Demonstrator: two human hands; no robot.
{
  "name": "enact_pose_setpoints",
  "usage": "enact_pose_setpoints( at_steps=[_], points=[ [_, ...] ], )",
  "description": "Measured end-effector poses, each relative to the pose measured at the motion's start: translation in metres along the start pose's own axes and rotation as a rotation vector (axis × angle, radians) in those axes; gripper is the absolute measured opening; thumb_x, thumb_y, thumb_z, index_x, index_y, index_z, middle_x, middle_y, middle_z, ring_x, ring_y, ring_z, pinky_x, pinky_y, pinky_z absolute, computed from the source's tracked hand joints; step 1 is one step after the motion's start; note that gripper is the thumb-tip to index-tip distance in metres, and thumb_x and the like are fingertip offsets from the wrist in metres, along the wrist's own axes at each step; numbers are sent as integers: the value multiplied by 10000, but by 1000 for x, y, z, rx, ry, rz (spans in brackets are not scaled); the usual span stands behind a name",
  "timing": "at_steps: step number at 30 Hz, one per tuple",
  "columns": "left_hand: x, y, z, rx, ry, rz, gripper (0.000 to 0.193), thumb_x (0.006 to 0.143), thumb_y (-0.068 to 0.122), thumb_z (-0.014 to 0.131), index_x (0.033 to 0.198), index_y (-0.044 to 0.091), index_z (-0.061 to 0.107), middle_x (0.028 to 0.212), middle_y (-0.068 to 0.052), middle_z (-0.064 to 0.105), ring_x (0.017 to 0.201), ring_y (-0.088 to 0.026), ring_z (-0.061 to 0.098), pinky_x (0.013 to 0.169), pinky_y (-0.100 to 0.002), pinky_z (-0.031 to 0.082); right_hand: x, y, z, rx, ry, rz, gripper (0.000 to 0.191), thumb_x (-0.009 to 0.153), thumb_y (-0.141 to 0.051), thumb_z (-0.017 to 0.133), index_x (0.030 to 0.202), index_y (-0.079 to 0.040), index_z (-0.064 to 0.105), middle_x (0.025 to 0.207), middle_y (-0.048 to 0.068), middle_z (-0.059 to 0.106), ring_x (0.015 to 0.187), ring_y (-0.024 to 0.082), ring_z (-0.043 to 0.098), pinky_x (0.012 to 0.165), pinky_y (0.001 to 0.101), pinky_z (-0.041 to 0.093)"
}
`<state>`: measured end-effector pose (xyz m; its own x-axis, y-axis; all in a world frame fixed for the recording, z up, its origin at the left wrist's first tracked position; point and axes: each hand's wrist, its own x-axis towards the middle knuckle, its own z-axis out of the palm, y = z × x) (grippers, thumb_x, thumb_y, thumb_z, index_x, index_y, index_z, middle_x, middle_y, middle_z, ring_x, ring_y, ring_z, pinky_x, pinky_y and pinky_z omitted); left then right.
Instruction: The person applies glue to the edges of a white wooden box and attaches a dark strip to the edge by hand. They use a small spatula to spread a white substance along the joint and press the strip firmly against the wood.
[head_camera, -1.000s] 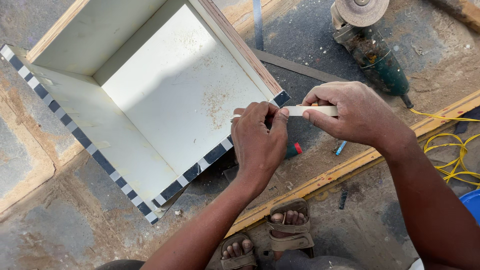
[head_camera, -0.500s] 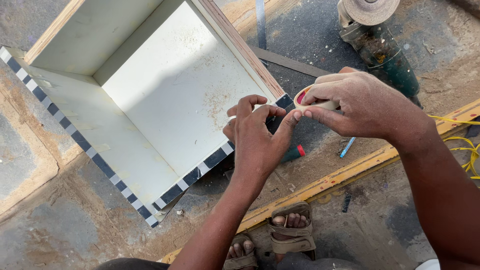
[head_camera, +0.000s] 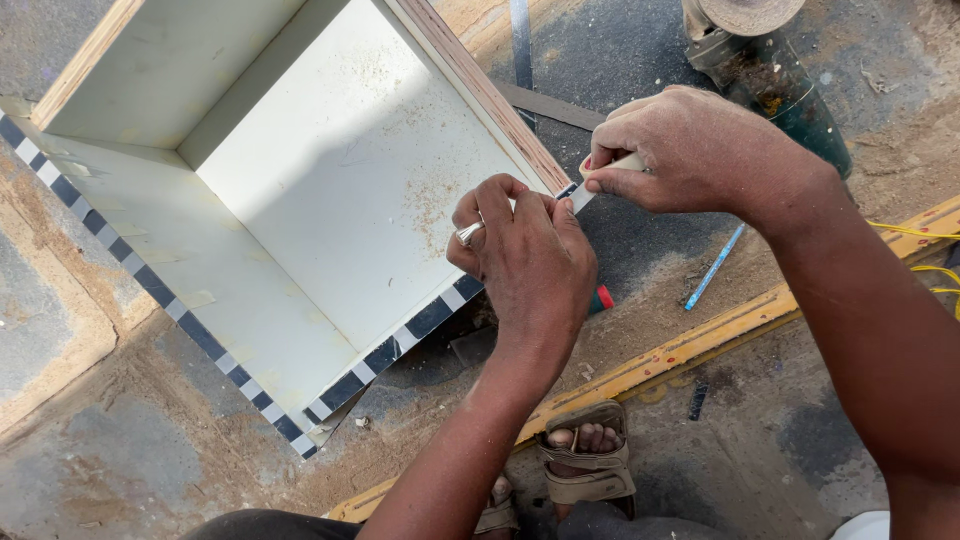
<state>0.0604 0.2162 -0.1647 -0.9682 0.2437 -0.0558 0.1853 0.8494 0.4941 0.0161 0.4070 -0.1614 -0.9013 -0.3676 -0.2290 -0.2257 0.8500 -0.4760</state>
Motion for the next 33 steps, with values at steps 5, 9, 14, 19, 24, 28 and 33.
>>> enact_pose_setpoints(
  at_steps=[5, 9, 14, 19, 24, 28, 33],
  points=[
    [3, -3, 2, 77, -56, -27, 302, 900, 241, 701, 1031, -12, 601, 1213, -164, 361, 1205, -336, 332, 925, -563, 267, 7, 4, 5, 101, -118, 84, 323, 873, -394, 738, 938, -81, 786, 870, 144, 759, 826, 336, 730, 757, 471, 560],
    [14, -11, -7, -64, -207, -180, 444, 856, 268, 765, 1177, 82, 521, 1211, -132, 321, 1221, -329, 337, 935, -580, 285, 14, 16, 12, 180, -192, 110, 320, 868, -398, 737, 971, -99, 783, 860, 117, 762, 806, 291, 741, 736, 447, 562],
    [18, -19, -8, -84, -195, -8, 476, 853, 201, 767, 1271, 281, 554, 1288, -128, 267, 1256, -368, 324, 906, -579, 314, 20, 28, 26, 293, -296, 181, 284, 872, -374, 738, 1024, -134, 759, 822, 65, 755, 758, 231, 729, 716, 421, 539],
    [19, -19, -1, 21, -255, 121, 443, 915, 110, 654, 1289, 344, 616, 1342, -135, 248, 1248, -361, 376, 875, -557, 383, 23, 38, 42, 380, -280, 115, 260, 885, -364, 724, 935, -122, 805, 827, 56, 783, 776, 191, 744, 741, 391, 559],
    [28, -16, -8, 142, -444, 147, 535, 875, 51, 603, 1290, 385, 645, 1354, -165, 235, 1220, -446, 426, 862, -576, 402, 23, 53, 55, 371, -307, 115, 247, 893, -345, 720, 971, -125, 802, 819, 46, 786, 766, 182, 755, 729, 379, 575],
    [40, -7, -11, 251, -549, 153, 615, 798, 22, 581, 1306, 366, 616, 1353, -219, 213, 1263, -499, 371, 862, -626, 363, 22, 54, 66, 546, -353, 367, 249, 884, -310, 743, 901, -70, 804, 784, 78, 788, 736, 185, 733, 703, 369, 563],
    [52, -4, -11, 290, -592, 146, 477, 867, 125, 627, 1269, 382, 633, 1429, -201, 219, 1352, -510, 329, 919, -651, 303, -6, 28, 94, 489, -183, 762, 314, 900, -380, 775, 907, -69, 817, 758, 113, 718, 695, 194, 646, 708, 346, 486]
  ],
)
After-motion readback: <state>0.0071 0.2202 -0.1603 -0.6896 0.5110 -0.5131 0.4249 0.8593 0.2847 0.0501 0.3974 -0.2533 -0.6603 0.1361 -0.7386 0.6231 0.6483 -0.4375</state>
